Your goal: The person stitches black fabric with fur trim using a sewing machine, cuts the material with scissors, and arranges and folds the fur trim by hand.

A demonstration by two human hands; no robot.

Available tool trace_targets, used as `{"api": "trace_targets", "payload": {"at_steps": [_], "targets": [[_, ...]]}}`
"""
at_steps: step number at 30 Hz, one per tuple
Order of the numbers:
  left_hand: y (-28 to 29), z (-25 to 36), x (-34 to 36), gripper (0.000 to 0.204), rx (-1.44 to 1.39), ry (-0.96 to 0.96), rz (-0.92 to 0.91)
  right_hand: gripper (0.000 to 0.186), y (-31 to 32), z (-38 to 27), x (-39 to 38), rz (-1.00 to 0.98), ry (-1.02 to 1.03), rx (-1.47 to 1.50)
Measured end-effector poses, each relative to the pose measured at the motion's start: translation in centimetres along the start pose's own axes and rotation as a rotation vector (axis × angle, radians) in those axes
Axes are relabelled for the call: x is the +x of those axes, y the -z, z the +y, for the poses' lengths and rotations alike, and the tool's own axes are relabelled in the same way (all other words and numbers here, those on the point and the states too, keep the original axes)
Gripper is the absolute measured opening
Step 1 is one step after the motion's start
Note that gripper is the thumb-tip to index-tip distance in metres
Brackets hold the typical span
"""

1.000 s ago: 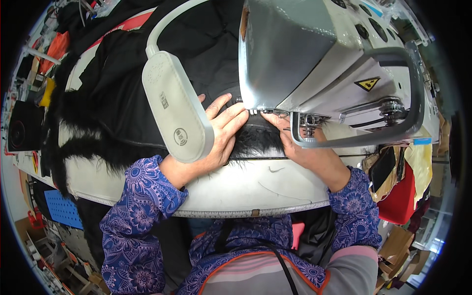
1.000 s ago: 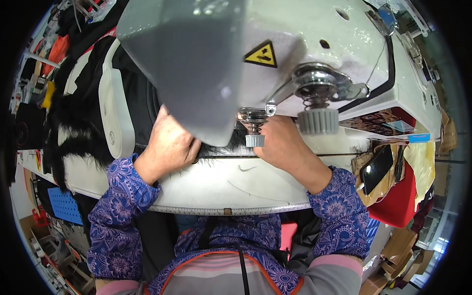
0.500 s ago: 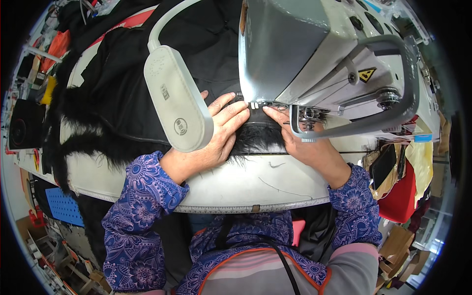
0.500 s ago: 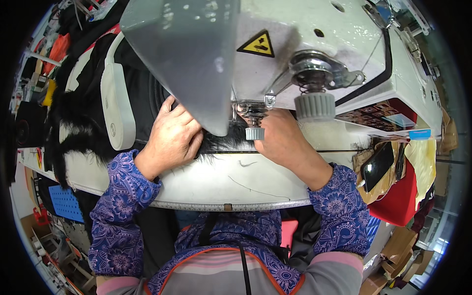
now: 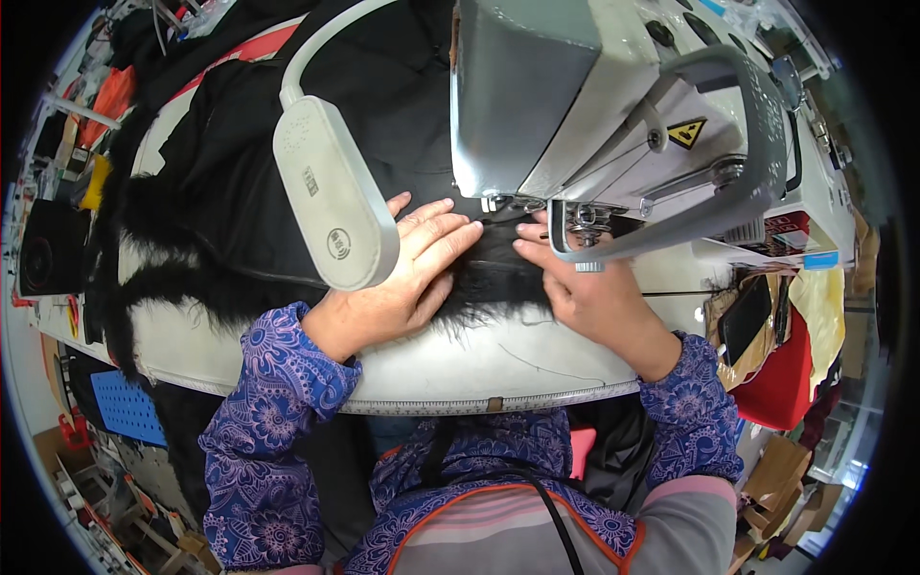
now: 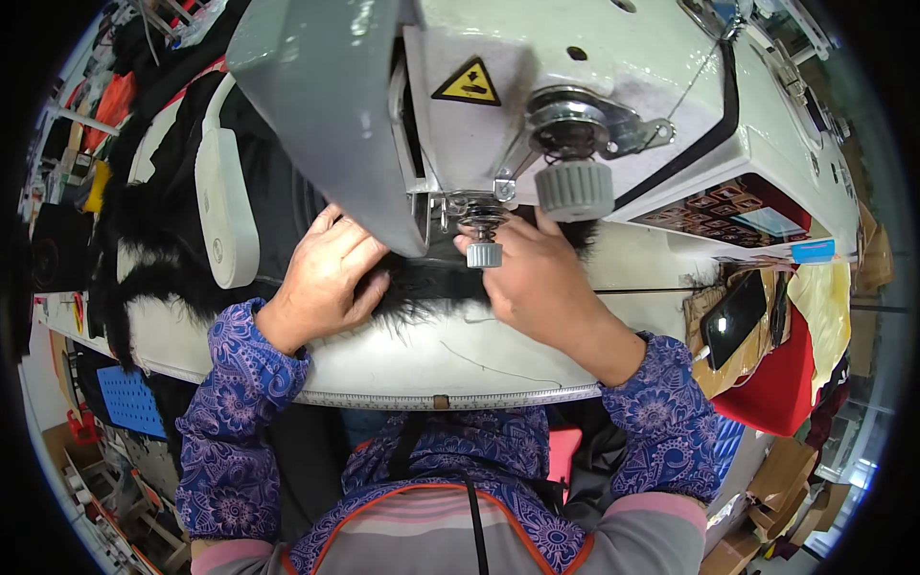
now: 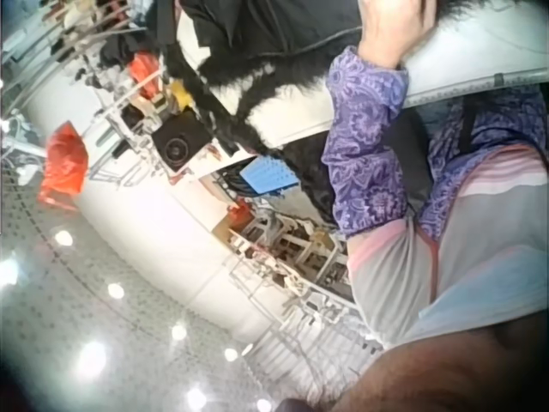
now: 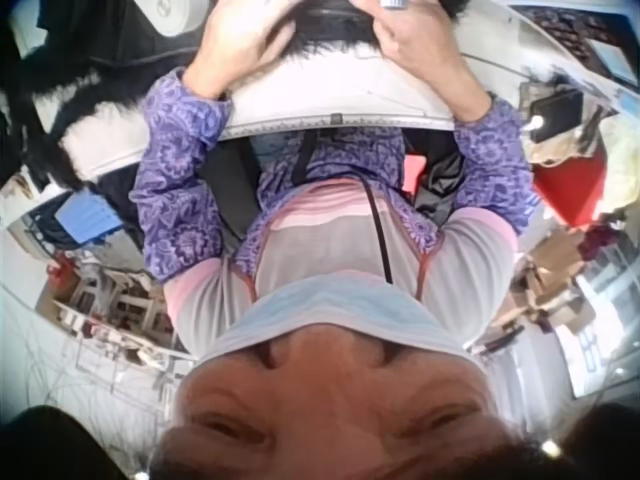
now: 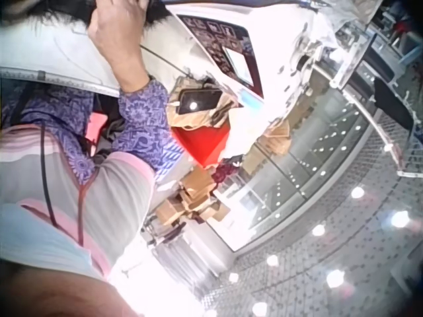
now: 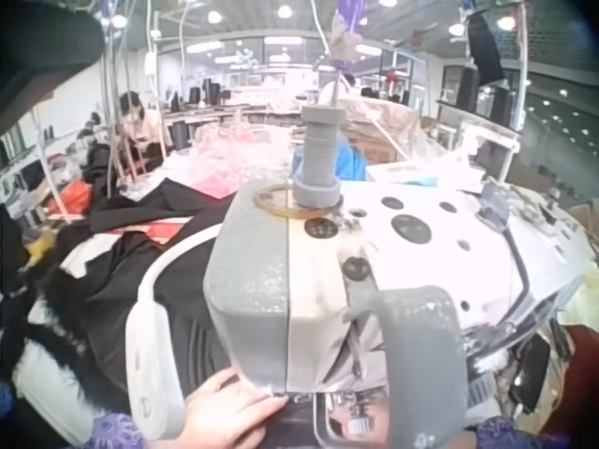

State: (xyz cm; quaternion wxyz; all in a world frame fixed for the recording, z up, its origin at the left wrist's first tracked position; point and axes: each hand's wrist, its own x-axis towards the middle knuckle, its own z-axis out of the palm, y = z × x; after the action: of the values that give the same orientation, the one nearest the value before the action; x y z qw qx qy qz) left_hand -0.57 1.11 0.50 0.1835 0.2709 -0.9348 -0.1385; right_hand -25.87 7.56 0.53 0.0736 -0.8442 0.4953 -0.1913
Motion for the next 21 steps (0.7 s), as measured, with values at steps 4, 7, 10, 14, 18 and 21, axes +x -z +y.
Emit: {"api": "trace_targets", "payload": {"at_steps": [4,7,10,14,18,21], "targets": [[0.8,-0.9,-1.2,0.037,-0.062,-0.006,0.026,0.029,1.1,1.3,-1.5,0.101,-0.096,-0.119],[0.8,-0.8,-2.0,0.033,-0.088,-0.029,0.012,0.029,2.8,1.3,-1.7,0.071,-0.04,-0.213],[1.8,-0.2,-1.2,0.041,0.043,-0.07,-0.006,0.027,2.8,1.1,-1.1,0.076,0.007,-0.143],[-0.1,0.1,0.9,0.047,-0.069,-0.134,-0.059,0.021,1.6,0.4,-0.7,0.082,0.083,-0.14],[-0.1,0.5,0.2,0.047,0.085,0.042,-0.081,0.022,1.6,-1.6,-1.5,0.062,0.13,-0.185],[-0.5,0.8,0.4,0.047,0.159,0.031,-0.08,0.026,1.6,-1.4,-1.8,0.039,0.124,-0.199]]}}
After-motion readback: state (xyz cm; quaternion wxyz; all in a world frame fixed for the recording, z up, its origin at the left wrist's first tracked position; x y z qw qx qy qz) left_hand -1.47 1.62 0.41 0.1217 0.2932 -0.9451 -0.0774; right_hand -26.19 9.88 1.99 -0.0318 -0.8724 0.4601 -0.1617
